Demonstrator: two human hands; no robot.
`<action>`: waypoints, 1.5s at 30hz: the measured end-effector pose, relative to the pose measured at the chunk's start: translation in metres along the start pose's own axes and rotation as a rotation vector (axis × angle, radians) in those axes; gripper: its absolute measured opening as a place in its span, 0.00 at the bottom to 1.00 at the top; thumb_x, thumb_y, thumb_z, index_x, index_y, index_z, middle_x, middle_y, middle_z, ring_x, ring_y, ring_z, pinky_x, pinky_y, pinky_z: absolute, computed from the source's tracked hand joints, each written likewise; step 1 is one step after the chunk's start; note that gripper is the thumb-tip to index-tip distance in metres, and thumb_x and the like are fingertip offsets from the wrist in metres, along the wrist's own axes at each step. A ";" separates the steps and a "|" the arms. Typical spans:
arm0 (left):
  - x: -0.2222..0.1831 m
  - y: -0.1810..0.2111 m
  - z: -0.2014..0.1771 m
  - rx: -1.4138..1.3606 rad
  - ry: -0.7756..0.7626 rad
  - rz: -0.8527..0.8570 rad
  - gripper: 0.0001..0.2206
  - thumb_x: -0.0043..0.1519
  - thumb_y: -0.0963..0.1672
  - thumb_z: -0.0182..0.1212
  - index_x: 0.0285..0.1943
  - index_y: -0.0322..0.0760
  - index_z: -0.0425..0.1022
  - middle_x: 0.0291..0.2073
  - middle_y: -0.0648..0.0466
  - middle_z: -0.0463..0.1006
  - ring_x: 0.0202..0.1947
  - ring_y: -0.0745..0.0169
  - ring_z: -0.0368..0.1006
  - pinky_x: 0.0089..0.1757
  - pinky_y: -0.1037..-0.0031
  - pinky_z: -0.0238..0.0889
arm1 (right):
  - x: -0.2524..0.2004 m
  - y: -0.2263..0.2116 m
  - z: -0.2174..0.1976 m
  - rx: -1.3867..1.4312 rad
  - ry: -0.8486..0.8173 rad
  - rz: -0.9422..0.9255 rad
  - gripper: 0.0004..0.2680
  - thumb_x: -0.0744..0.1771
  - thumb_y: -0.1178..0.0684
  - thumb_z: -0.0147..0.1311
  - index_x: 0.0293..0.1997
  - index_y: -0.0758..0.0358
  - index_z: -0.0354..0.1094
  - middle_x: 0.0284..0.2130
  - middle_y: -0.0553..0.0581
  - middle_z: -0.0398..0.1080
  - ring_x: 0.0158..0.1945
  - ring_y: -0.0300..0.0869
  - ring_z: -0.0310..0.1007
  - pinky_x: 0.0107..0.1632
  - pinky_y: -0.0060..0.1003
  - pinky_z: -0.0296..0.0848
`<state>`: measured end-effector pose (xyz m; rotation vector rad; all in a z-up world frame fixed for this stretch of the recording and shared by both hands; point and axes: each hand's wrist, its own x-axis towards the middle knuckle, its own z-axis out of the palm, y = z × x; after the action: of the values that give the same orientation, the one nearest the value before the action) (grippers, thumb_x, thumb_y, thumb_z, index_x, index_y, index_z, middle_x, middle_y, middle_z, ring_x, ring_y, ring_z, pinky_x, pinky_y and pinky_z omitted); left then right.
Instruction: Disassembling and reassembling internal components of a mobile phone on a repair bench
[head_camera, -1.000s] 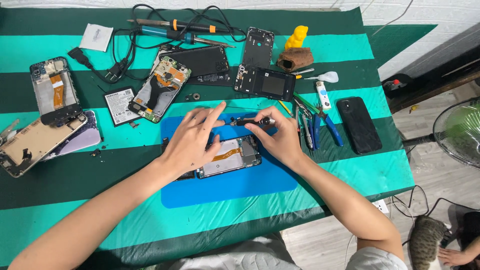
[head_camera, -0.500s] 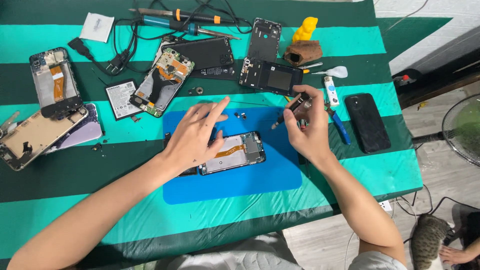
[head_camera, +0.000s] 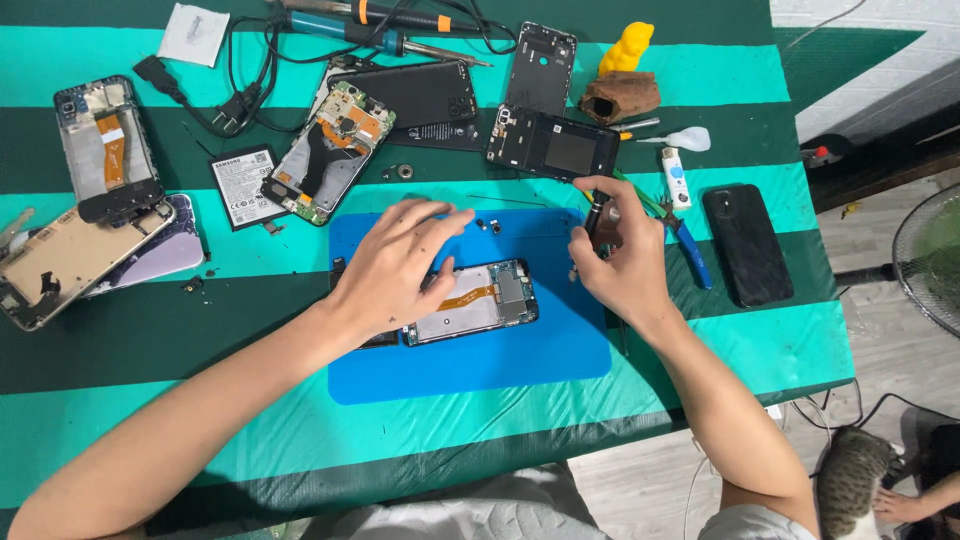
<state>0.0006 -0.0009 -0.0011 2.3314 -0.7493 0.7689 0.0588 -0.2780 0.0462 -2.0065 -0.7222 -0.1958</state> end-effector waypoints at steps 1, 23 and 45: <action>0.000 0.000 -0.001 -0.005 -0.013 0.010 0.23 0.58 0.38 0.58 0.65 0.31 0.72 0.43 0.46 0.82 0.57 0.46 0.74 0.56 0.55 0.66 | 0.000 -0.004 -0.001 -0.015 -0.004 0.013 0.19 0.63 0.72 0.52 0.62 0.70 0.65 0.19 0.61 0.65 0.21 0.52 0.75 0.26 0.41 0.75; 0.002 0.048 0.000 -0.047 -0.271 -0.105 0.29 0.55 0.51 0.70 0.64 0.33 0.72 0.45 0.48 0.74 0.49 0.53 0.67 0.52 0.57 0.61 | 0.010 -0.039 -0.022 -0.232 -0.644 0.093 0.12 0.64 0.58 0.58 0.51 0.62 0.75 0.13 0.57 0.64 0.14 0.47 0.61 0.27 0.44 0.66; 0.001 0.070 -0.004 0.077 -0.188 -0.055 0.34 0.53 0.47 0.75 0.70 0.38 0.66 0.47 0.50 0.71 0.49 0.50 0.65 0.46 0.63 0.68 | -0.007 -0.025 -0.013 -0.679 -0.657 -0.262 0.19 0.62 0.38 0.70 0.50 0.54 0.72 0.23 0.53 0.74 0.14 0.41 0.67 0.28 0.37 0.70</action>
<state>-0.0454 -0.0465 0.0257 2.5086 -0.7430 0.5697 0.0411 -0.2822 0.0692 -2.6469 -1.4902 0.0971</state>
